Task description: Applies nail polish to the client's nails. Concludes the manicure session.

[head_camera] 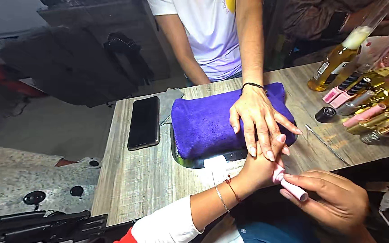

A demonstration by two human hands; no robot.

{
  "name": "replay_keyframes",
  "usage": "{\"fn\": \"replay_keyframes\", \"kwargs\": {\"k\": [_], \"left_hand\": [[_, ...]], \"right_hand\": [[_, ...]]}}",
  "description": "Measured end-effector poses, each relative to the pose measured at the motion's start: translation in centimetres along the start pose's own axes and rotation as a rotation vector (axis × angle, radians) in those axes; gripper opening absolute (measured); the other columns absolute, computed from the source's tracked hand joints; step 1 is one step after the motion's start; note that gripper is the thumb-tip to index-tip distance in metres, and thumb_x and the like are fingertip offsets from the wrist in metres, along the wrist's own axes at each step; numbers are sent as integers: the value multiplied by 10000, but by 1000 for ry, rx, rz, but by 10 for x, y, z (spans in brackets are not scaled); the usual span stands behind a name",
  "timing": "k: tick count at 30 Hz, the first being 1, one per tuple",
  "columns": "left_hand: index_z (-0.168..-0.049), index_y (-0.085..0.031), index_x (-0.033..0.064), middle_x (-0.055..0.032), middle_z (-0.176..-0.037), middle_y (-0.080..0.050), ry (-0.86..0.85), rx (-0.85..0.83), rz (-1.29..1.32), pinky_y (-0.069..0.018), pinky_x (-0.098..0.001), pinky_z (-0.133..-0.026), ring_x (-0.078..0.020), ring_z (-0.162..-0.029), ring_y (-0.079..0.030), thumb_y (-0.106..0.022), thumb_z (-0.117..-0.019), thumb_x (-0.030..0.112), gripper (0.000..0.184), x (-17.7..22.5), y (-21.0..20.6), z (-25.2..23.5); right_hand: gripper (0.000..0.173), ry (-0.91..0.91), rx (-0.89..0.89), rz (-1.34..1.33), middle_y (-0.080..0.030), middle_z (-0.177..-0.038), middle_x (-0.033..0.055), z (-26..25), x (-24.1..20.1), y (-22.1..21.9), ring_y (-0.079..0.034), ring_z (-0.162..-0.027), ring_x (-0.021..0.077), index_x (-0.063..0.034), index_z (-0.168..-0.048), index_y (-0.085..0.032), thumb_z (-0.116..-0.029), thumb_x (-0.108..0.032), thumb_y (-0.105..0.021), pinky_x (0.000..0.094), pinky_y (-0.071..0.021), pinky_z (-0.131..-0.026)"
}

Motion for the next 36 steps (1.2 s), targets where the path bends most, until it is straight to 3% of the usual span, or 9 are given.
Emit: {"fn": "replay_keyframes", "kwargs": {"k": [11, 36], "left_hand": [[-871, -579, 90, 36, -511, -463, 16, 15, -37, -375, -145, -382, -10, -396, -438, -376, -1123, 305, 388, 6, -1, 2], [-863, -569, 83, 31, -487, -456, 31, 32, 9, -372, -142, -363, -7, -366, -422, -388, -1122, 308, 388, 7, -2, 3]], "right_hand": [[151, -56, 46, -17, -750, -886, -78, 2, 1, -2, -700, -846, -15, -131, -982, -759, -871, -223, -802, 139, -584, -775], [154, -5, 148, -29, -716, -867, -104, 1, -8, 12, -673, -808, -22, -157, -1008, -740, -887, -235, -794, 121, -562, -732]]}}
Point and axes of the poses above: each hand's wrist, its own z-axis away from the middle knuckle, its own y-axis out of the back of the hand, x = y × z, the point moved 4 cm from there along -z, towards the middle knuckle
